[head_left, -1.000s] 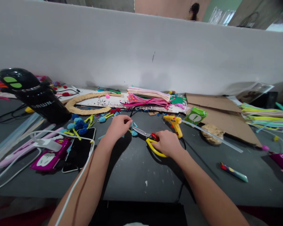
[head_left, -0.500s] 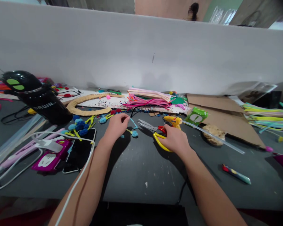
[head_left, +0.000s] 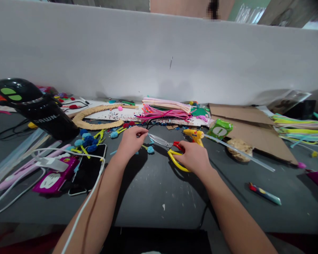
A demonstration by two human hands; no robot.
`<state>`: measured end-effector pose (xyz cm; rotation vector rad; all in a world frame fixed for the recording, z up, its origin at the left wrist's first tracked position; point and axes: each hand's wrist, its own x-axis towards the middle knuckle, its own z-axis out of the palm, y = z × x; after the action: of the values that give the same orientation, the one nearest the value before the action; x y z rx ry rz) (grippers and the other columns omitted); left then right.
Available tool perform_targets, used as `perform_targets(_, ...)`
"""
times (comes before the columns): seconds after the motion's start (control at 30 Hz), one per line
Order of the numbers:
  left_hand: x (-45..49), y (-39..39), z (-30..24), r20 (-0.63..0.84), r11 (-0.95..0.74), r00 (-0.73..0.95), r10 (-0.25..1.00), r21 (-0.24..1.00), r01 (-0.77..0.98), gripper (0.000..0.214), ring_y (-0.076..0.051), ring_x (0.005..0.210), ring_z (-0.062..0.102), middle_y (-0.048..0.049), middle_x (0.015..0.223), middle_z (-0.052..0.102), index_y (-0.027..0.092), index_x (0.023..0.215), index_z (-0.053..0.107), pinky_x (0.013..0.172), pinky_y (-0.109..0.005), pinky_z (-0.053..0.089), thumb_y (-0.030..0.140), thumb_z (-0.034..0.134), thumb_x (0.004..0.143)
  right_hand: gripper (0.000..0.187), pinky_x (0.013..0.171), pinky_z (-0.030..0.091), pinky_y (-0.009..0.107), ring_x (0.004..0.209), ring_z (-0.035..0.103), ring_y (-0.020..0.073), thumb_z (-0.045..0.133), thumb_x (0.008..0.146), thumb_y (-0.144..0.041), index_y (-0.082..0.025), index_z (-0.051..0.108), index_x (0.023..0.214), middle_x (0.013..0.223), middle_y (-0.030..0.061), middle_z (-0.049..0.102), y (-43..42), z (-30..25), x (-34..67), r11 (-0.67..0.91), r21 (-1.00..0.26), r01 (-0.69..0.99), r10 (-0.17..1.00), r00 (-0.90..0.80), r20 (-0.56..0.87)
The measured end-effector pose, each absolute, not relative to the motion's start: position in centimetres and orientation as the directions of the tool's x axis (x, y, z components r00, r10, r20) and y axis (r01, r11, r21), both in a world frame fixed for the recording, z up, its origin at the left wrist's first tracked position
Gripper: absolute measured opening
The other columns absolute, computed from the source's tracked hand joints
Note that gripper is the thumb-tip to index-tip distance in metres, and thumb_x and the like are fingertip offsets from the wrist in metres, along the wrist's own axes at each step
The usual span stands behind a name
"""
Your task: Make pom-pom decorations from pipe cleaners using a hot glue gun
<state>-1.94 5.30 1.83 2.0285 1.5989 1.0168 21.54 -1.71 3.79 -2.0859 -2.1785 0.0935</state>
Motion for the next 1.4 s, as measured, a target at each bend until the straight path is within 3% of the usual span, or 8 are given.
perform_targets(0.3, -1.53, 5.19, 1.78, 0.306, -0.322, 0.148, 0.940, 0.663, 0.675, 0.017, -0.017, 0.072, 0.061, -0.0038, 0.081, 0.071, 0.019, 0.081, 0.072, 0.069, -0.028, 0.046, 0.029, 0.059, 0.078, 0.032, 0.061, 0.035, 0.027, 0.079, 0.064, 0.0212, 0.058, 0.077, -0.052, -0.024, 0.068, 0.090, 0.083, 0.0035, 0.071, -1.71, 3.65, 21.40, 0.038, -0.121, 0.992, 0.999, -0.036, 0.022)
perform_targets(1.07, -1.64, 5.44, 1.18, 0.167, -0.295, 0.245, 0.955, 0.614, 0.732, 0.021, -0.020, 0.076, 0.063, -0.0052, 0.082, 0.073, 0.021, 0.083, 0.073, 0.071, -0.031, 0.047, 0.032, 0.057, 0.077, 0.032, 0.065, 0.039, 0.029, 0.083, 0.065, 0.0242, 0.058, 0.077, -0.049, -0.025, 0.070, 0.094, 0.087, 0.0061, 0.072, -1.39, 3.09, 21.21, 0.095, -0.081, 0.992, 0.994, -0.100, -0.053)
perform_targets(1.4, -2.05, 5.54, 1.11, 0.194, -0.299, 0.228, 0.954, 0.600, 0.742, 0.023, -0.021, 0.076, 0.064, -0.0055, 0.084, 0.073, 0.021, 0.086, 0.073, 0.068, -0.030, 0.046, 0.033, 0.055, 0.079, 0.034, 0.067, 0.042, 0.031, 0.084, 0.066, 0.0261, 0.057, 0.078, -0.051, -0.021, 0.070, 0.090, 0.090, 0.0103, 0.071, -1.38, 2.99, 20.95, 0.107, -0.023, 0.994, 0.988, -0.109, -0.113)
